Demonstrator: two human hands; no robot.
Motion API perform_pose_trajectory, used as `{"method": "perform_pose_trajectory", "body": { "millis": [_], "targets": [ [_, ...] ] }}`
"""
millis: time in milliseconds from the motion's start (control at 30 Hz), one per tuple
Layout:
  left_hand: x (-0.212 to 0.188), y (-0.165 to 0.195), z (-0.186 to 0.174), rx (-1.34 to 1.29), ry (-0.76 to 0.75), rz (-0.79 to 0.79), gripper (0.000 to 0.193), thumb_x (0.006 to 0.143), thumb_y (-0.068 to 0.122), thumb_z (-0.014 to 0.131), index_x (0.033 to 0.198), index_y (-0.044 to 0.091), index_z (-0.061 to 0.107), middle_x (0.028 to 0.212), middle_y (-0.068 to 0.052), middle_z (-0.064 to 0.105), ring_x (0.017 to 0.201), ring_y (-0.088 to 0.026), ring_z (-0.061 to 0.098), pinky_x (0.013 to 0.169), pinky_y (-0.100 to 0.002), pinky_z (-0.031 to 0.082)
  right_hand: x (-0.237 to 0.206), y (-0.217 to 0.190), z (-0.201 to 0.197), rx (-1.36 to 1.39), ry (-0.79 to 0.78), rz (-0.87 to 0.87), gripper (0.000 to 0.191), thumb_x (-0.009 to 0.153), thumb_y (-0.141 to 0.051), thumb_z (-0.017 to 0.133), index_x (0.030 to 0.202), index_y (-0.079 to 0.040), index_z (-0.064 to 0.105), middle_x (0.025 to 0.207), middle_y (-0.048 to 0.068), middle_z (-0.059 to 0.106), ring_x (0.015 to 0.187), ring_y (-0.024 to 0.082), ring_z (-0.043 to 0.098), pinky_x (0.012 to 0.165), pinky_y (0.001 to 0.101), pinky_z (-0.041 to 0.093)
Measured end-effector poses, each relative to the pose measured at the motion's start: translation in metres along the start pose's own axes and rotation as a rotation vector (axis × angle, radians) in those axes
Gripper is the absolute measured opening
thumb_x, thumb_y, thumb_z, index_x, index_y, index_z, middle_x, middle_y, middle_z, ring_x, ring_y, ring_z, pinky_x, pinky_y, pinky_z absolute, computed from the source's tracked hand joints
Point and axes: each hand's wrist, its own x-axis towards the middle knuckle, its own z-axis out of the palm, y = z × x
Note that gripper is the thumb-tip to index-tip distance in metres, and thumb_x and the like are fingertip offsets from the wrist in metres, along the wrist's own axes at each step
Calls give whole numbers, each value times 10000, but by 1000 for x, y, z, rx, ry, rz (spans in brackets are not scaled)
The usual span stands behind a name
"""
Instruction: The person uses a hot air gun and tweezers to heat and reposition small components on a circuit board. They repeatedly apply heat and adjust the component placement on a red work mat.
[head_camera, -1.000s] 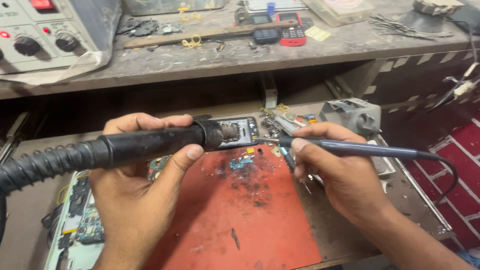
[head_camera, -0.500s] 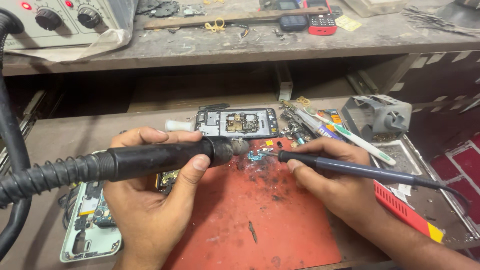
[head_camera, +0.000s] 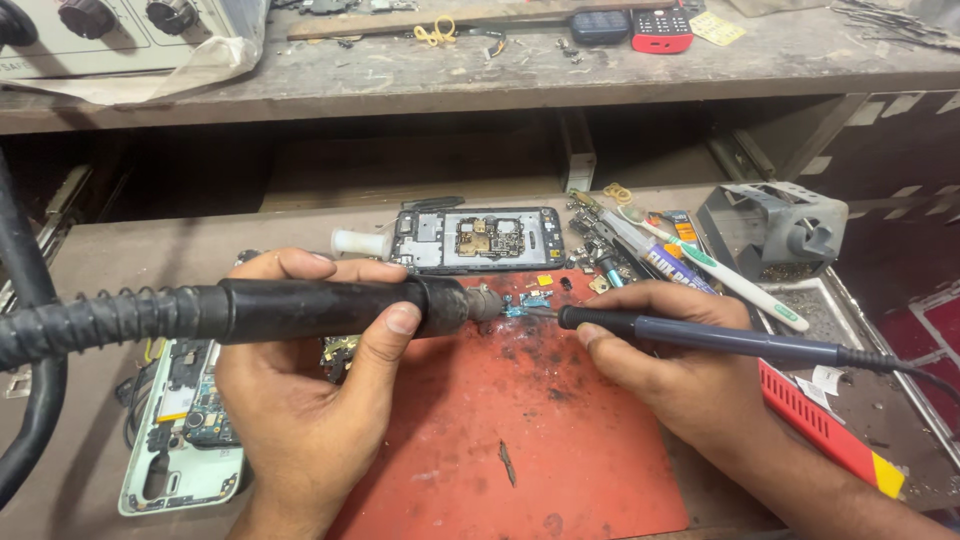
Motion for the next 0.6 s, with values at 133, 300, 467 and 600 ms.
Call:
{"method": "perform_pose_trajectory", "body": {
  "millis": [133,300,467,600],
  "targets": [
    [0,0,0,-2,-3,5,488,963,-113,731,1297,44,412,1127,-166,708,1065,-193,713,1012,-330,613,0,-1,1,3,12,48,169,798,-95,795,954,-31,808,700,13,771,606,34,668,530,192,532],
    [1,2,1,4,8,-16,479,939,-102,734,1270,43,420,1154,-157,720,1102,-203,726,968,-326,633,1,-2,1,-38,6,54,168,792,-106,800,944,-38,813,666,14,765,571,41,656,505,200,514],
    [0,3,3,7,-1,-15,472,935,-101,739,1262,39,428,1151,-155,715,1104,-203,728,977,-328,638,0,-2,2,-57,19,48,165,791,-106,801,941,-38,815,663,14,762,569,39,652,505,201,514],
    [0,3,2,4,-2,-15,469,938,-107,734,1262,38,429,1161,-155,713,1107,-203,725,968,-325,641,0,-2,2,-22,10,38,168,798,-103,796,952,-39,813,679,11,765,578,36,663,508,194,522]
  ]
}}
